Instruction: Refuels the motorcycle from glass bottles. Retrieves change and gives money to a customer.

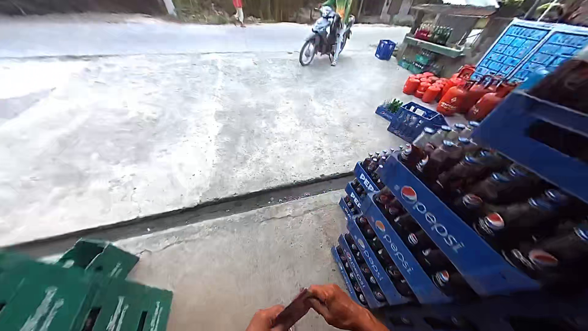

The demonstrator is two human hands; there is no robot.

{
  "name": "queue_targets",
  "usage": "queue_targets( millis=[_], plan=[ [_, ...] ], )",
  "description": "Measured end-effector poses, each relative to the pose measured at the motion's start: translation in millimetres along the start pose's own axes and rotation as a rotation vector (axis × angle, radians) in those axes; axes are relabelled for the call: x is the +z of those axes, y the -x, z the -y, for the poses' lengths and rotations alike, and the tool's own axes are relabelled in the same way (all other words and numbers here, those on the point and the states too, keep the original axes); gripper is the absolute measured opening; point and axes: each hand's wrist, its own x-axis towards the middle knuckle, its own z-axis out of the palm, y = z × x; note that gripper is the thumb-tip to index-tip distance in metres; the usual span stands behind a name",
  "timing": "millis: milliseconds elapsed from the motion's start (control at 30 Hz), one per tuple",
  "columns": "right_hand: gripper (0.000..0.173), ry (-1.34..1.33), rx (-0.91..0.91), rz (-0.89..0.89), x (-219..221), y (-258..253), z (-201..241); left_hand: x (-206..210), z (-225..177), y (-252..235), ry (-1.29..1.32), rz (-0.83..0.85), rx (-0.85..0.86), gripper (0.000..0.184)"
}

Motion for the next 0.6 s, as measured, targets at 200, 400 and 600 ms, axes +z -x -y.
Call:
queue_targets(
  millis=[200,400,600],
  plan=[
    [0.022,-0.007,0.087,-0.422,-110.8,-134.2,-90.7,-155.1,-70.9,-225.6,-0.161,0.291,0.028,0.032],
    [0.028,-0.079,0.276,-0.477,-221.3,-312.1,-251.9,-274.3,-68.4,-473.7,-0.281,0.278,0.000,0.033],
    [0.033,-0.381,0.489,-0.263,-390.7,-509.4,-330.0,-404.3,-21.6,-598.0,0.064,-0.366,-0.404,0.037]
  ],
)
